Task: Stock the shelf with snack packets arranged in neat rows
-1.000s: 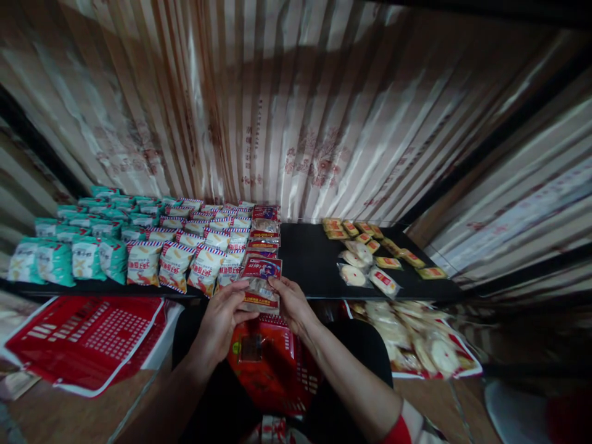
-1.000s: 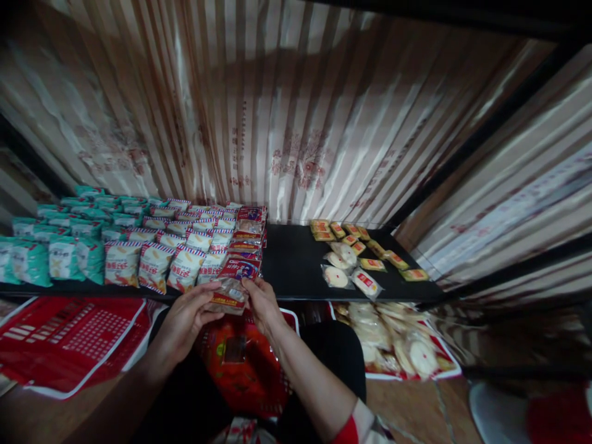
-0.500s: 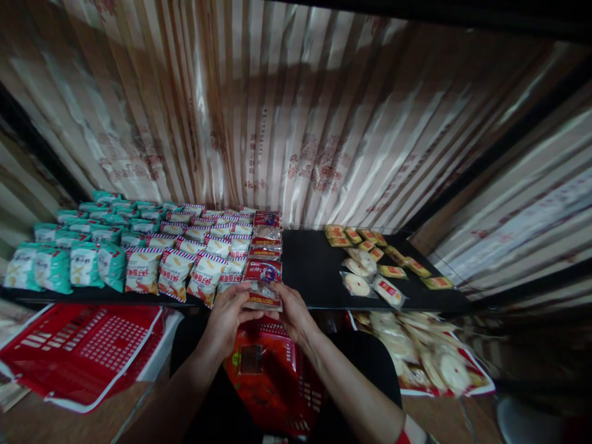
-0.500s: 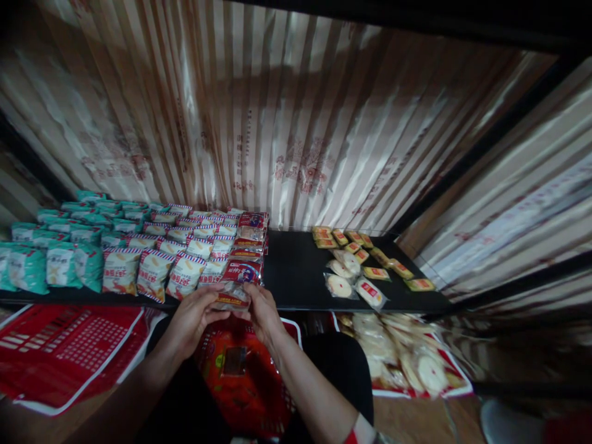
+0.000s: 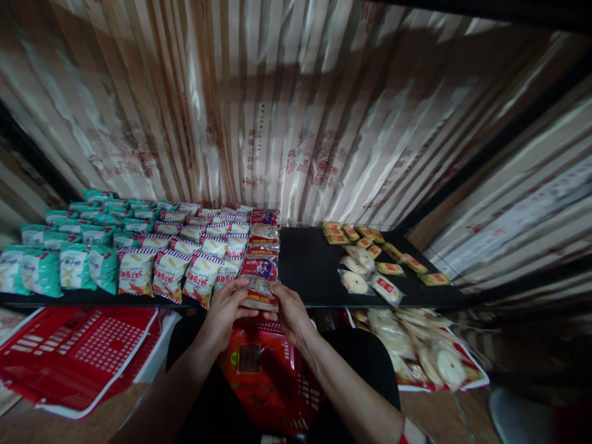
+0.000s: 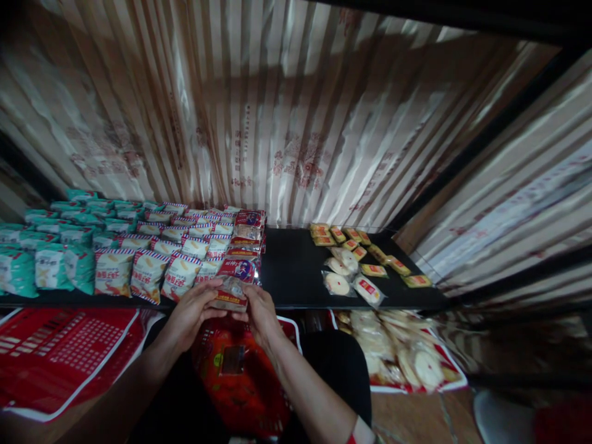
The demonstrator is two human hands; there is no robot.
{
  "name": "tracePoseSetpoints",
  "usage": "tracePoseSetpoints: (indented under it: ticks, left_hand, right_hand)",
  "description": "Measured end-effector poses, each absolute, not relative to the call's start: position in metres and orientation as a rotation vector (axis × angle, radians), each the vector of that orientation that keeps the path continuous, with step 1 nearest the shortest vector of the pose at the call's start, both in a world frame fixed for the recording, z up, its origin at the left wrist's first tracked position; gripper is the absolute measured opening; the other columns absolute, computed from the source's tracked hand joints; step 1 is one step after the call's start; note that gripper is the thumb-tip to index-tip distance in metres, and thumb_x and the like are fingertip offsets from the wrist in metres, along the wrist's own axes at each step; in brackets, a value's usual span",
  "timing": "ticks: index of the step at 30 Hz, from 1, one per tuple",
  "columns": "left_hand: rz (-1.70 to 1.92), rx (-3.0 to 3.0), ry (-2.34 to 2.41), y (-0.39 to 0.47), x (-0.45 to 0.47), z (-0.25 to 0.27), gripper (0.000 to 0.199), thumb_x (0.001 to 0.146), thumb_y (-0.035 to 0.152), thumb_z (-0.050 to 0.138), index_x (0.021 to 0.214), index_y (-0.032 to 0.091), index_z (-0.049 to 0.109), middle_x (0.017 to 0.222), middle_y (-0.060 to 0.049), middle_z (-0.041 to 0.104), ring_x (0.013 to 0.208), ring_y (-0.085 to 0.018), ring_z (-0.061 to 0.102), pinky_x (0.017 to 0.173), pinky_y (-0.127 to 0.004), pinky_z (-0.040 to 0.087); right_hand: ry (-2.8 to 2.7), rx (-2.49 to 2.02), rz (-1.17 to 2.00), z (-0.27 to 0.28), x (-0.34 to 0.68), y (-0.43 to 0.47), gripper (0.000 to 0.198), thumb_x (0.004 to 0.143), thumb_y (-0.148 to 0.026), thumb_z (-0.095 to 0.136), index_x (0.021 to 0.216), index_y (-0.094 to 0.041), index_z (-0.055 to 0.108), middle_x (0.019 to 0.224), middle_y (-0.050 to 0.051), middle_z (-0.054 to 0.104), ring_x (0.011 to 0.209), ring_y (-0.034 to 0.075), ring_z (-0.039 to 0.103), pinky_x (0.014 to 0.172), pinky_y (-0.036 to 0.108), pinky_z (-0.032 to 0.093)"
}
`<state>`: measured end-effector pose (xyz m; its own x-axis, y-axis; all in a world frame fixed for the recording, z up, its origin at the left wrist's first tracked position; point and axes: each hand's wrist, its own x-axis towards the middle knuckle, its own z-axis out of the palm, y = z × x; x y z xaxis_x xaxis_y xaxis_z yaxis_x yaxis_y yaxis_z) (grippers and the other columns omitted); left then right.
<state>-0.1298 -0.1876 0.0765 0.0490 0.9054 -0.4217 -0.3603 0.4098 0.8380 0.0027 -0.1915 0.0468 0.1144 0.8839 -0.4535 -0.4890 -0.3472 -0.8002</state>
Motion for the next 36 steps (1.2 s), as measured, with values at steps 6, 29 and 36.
tracePoseSetpoints:
  ticks: [6,29,36]
  left_hand:
    - [1.067,0.654,1.146,-0.18,-0.129,0.067,0.023,0.067,0.012,0.058,0.09,0.013,0.057,0.08,-0.006,0.066,0.064,-0.015,0.065,0.054,-0.025,0.054]
    - [1.198,0.482,1.229,-0.184,-0.123,0.04,0.033,0.068,0.015,0.066,0.096,0.017,0.05,0.075,0.001,0.06,0.058,-0.011,0.061,0.059,-0.024,0.052]
    - [1.075,0.473,1.14,-0.181,-0.127,0.043,0.004,0.072,0.016,0.061,0.07,0.017,0.058,0.063,-0.001,0.064,0.058,-0.013,0.062,0.063,-0.024,0.052]
  right_hand:
    - [-0.497,-1.232,1.477,0.041,0.008,-0.189,0.027,0.061,-0.033,0.072,0.076,-0.014,0.06,0.065,0.001,0.065,0.048,0.011,0.058,0.037,0.018,0.048]
    - [-1.998,-1.762,-0.016,0.044,0.05,-0.136,0.026,0.087,-0.029,0.045,0.108,-0.022,0.06,0.104,0.007,0.059,0.096,0.02,0.051,0.08,0.029,0.044]
    - [-2.33,-1.805,-0.214,0.053,0.044,-0.117,0.027,0.09,-0.023,0.039,0.106,-0.022,0.062,0.105,0.009,0.062,0.098,0.024,0.045,0.075,0.03,0.042]
